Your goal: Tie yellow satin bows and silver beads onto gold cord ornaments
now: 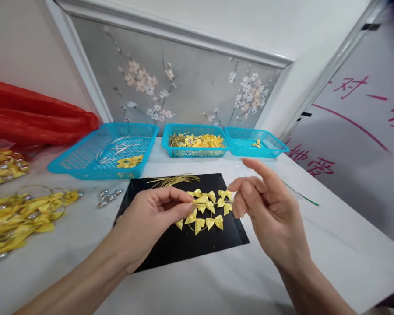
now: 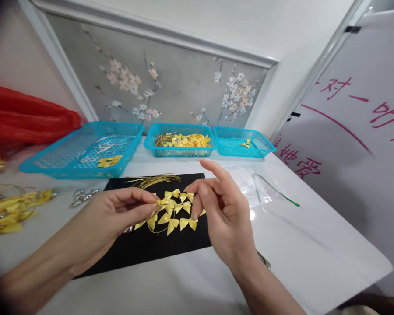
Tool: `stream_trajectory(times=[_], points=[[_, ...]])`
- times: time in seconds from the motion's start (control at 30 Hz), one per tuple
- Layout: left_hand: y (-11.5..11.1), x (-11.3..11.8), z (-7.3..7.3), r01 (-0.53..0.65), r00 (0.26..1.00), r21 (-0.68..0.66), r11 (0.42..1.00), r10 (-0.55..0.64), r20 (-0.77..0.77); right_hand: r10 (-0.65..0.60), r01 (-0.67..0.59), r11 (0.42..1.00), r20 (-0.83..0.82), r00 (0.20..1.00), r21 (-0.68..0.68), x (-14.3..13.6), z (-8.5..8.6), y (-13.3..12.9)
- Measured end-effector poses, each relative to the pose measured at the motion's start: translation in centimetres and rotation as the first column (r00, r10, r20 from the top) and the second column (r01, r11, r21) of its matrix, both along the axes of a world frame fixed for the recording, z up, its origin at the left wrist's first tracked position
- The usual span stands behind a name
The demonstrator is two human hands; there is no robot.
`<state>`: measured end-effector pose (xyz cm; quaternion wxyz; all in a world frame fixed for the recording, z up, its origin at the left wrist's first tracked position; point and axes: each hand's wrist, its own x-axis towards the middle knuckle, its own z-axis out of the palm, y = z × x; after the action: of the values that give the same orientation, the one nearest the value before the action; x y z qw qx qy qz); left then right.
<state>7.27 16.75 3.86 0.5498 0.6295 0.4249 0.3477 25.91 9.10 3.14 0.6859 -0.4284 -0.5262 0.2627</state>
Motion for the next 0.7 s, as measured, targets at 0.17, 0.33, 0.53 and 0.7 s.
stream_trajectory(times=[0.17, 0.33, 0.53, 0.7], points=[[0.1, 0.2, -0.2, 0.05, 0.996, 0.131, 0.99, -0.041, -0.074, 0.084, -0.084, 0.996, -0.096, 0.992, 0.005, 0.0, 0.3, -0.3], [0.5, 0.0, -1.2, 0.107, 0.984, 0.328, 0.939, -0.051, -0.174, 0.155, -0.14, 0.985, -0.162, 0.974, 0.101, -0.9, 1.4, -2.0], [1.3, -0.3, -2.0, 0.137, 0.959, 0.478, 0.867, 0.005, -0.284, 0.397, -0.349, 0.905, -0.19, 0.898, 0.243, 0.0, 3.1, -4.3], [1.2, -0.1, -1.9, 0.161, 0.952, 0.525, 0.836, 0.009, -0.306, 0.5, -0.433, 0.862, -0.306, 0.81, 0.264, 0.8, 3.9, -4.7]])
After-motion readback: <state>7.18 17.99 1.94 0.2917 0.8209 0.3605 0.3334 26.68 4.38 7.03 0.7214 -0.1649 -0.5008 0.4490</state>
